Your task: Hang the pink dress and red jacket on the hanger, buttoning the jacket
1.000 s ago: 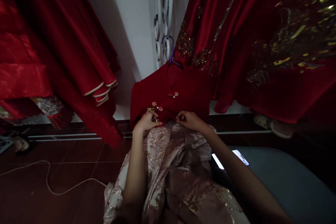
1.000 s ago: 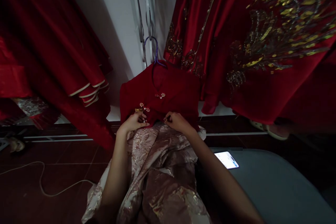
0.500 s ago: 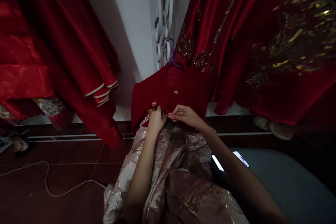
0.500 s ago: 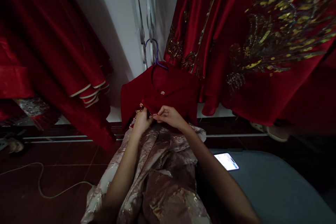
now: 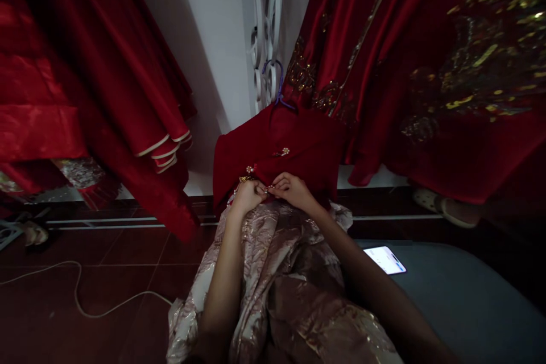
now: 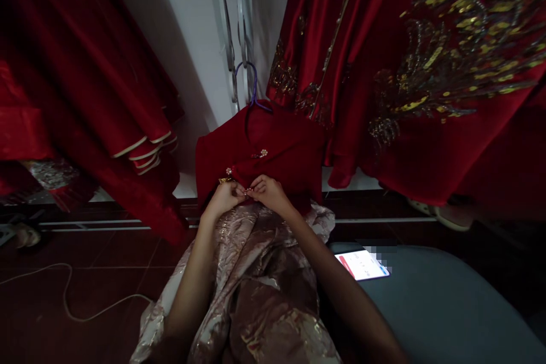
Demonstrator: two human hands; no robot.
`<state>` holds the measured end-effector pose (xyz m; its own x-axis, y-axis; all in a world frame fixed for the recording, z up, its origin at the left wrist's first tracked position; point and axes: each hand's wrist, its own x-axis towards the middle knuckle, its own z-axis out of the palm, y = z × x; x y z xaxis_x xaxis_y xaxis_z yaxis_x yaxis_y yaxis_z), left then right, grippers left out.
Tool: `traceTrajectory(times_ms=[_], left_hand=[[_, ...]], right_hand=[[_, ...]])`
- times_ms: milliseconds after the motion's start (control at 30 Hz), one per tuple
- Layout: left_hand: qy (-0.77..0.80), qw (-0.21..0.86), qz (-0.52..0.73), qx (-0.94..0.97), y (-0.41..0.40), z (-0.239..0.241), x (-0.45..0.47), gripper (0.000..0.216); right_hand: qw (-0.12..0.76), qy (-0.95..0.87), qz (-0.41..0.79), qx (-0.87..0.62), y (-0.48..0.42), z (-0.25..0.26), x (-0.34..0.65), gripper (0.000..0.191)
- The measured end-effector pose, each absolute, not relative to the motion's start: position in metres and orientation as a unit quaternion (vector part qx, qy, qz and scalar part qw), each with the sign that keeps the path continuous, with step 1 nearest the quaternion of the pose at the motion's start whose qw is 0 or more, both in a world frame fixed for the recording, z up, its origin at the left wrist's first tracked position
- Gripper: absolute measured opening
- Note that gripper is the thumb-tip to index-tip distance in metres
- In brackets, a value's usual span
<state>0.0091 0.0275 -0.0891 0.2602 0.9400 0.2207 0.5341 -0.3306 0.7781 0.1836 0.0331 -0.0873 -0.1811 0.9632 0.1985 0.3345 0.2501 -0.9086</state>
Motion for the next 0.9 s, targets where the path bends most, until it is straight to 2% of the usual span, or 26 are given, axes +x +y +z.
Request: traceTrajectory(times_ms=[200, 433, 667, 900], left_hand=[[0.493, 0.343, 0.373, 0.707, 0.03, -0.094, 0.005, 0.013], [0.476, 0.411, 0.38, 0.678, 0.036, -0.101, 0.004, 0.013], [0.493, 0.386, 0.386, 0.678, 0.039, -0.104, 0.003, 0.014], [0.482, 0.453, 0.404, 0.632, 0.041, -0.112, 0.002, 0.014]], right_hand=[[0.389, -0.688, 0.396, -0.468, 0.032, -0.09, 0.188, 0.031], [0.398, -0.71, 0.326, -0.48, 0.029, -0.089, 0.183, 0.023], [0.404, -0.731, 0.296, -0.464, 0.026, -0.09, 0.183, 0.013], [0.408, -0.746, 0.251, -0.463, 0.021, -0.09, 0.179, 0.009]])
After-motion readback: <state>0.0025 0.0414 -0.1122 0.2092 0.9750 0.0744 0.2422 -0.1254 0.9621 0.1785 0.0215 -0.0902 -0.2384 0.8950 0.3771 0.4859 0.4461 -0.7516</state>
